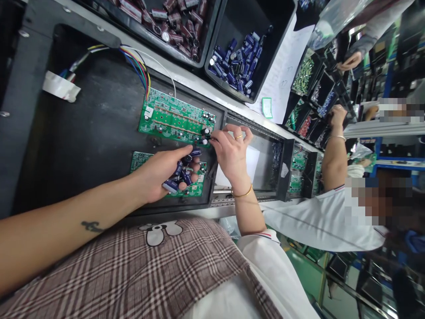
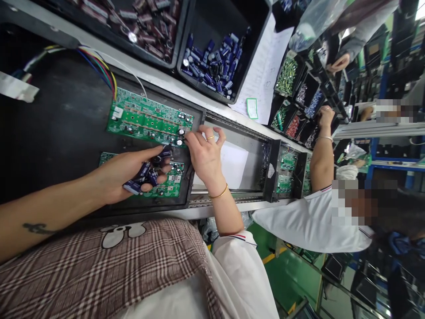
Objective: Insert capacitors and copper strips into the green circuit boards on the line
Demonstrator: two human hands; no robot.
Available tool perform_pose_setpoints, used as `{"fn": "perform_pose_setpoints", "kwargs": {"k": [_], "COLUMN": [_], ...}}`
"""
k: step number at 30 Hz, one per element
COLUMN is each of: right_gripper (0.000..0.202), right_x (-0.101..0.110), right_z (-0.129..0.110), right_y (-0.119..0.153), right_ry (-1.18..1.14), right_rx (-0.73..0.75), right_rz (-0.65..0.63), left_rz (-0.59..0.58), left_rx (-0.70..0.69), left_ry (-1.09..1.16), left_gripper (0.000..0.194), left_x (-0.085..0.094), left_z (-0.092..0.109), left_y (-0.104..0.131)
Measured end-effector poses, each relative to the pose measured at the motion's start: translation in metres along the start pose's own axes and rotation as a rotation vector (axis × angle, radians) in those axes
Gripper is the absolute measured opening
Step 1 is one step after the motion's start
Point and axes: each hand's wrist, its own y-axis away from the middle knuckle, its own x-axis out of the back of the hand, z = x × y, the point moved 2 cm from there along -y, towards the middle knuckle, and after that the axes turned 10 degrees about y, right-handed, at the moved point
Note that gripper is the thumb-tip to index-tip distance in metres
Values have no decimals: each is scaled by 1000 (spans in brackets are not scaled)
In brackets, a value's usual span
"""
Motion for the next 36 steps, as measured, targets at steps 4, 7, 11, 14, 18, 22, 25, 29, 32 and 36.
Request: {"fn": "perform_pose_setpoints", "kwargs": {"k": [4, 7, 11, 14, 18, 22, 25, 29, 32, 36], "right_gripper": [16, 16, 13, 17, 13, 7, 5, 5, 8, 11], "right_x": [21, 29, 16, 4, 1, 0, 0, 1, -2, -2], "right_z": [-11, -22, -20, -15, -11, -9, -8, -8, -12, -22], "right_y": [11, 21, 27, 25, 23, 23, 22, 20, 19, 22], "right_ry": [-116, -182, -58, -29, -27, -45, -30, 5, 41, 49], "right_rx": [-122, -140, -279, -283, -272, -269, -269, -254, -245, -223], "right_rz": [20, -37, 18, 4, -27, 11, 39, 9, -21, 30], "left_rz": [-84, -94, -53, -81, -115, -108, -52, -30, -45, -50], "left_rx": [-24, -35, -51, -67, -88, -114, -108, -90, -95, -110], "left_ry": [33, 4, -87, -120, -124, -67, 1, 94, 114, 103], "left_gripper": [22, 19, 14, 12, 7, 4, 4, 5, 8, 10], "left_x": [-1, -2, -3, -4, -1, 6, 11, 15, 17, 20], "left_z": [1, 0, -2, -3, -8, -17, -20, -18, -17, -19], "left_y": [0, 0, 2, 6, 15, 27, 36, 39, 34, 29]}}
